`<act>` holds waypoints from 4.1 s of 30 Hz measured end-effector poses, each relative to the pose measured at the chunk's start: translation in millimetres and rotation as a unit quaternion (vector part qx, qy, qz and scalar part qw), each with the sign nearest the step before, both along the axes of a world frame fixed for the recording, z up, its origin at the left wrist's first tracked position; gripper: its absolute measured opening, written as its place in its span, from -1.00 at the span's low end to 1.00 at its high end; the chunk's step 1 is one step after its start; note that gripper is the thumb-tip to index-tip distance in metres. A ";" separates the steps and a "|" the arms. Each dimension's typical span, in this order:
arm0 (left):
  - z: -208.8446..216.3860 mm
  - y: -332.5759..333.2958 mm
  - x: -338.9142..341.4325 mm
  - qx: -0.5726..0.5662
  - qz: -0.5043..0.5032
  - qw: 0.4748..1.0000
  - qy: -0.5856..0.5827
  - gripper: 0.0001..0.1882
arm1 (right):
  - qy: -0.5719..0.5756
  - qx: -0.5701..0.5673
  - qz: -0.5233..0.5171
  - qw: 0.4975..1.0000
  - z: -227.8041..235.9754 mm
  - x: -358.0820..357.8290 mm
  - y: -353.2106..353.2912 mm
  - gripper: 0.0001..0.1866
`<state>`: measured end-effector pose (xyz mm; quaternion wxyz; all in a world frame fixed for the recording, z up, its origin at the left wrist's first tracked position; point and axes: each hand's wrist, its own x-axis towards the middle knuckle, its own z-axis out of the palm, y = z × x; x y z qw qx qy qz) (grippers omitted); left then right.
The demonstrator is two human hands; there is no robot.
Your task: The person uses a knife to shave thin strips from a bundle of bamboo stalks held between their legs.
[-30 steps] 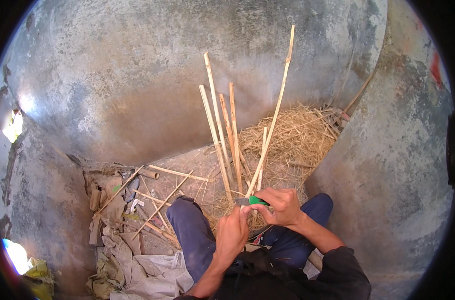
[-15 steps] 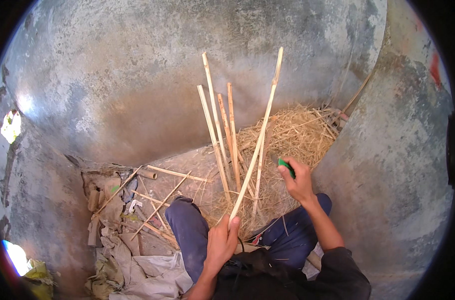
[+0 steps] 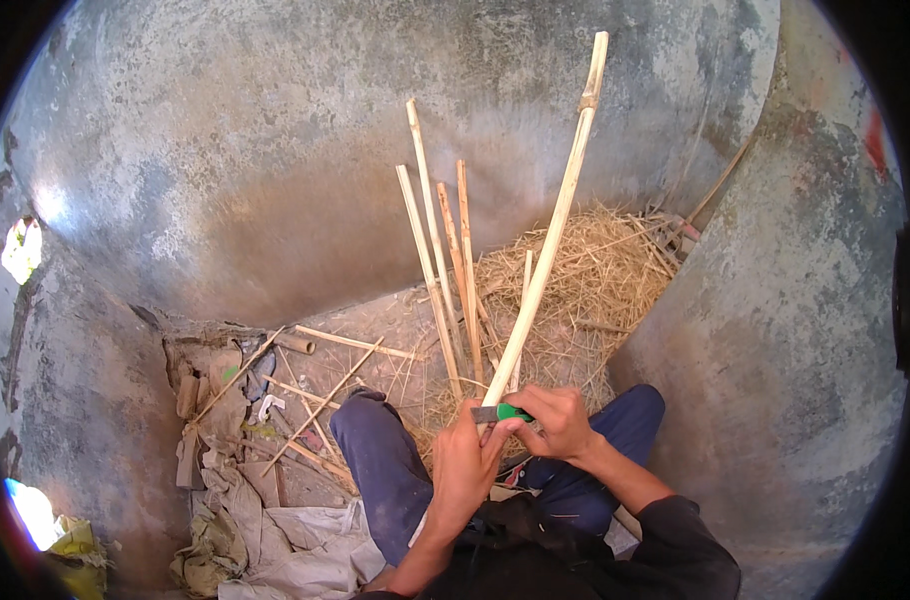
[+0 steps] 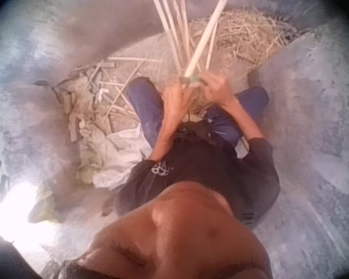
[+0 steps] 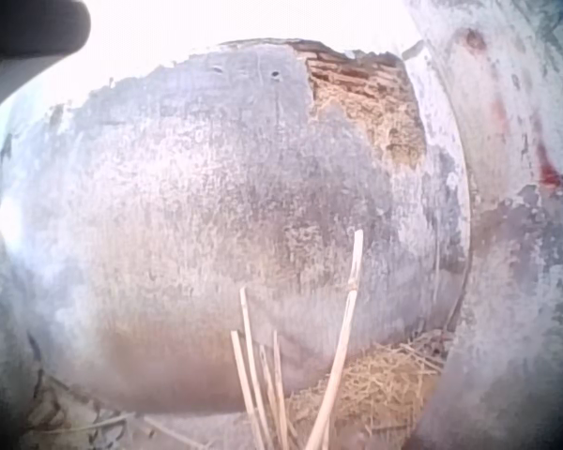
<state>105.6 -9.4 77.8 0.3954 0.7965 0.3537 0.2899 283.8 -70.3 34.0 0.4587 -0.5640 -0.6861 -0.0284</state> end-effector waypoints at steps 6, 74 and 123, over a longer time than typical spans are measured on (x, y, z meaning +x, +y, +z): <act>-3.7 -0.4 3.8 -0.007 0.002 0.999 -0.032 -0.67 | -0.008 0.010 -0.010 1.000 4.0 2.3 -1.0 -0.78; -13.6 33.3 -2.6 -0.440 -0.217 0.865 -0.107 -0.68 | 0.493 -0.046 0.080 0.865 47.5 33.6 23.4 -0.50; 26.3 19.1 -55.7 0.053 -0.032 0.998 -0.021 -0.49 | 0.556 0.016 0.037 0.830 54.1 69.2 61.8 -0.60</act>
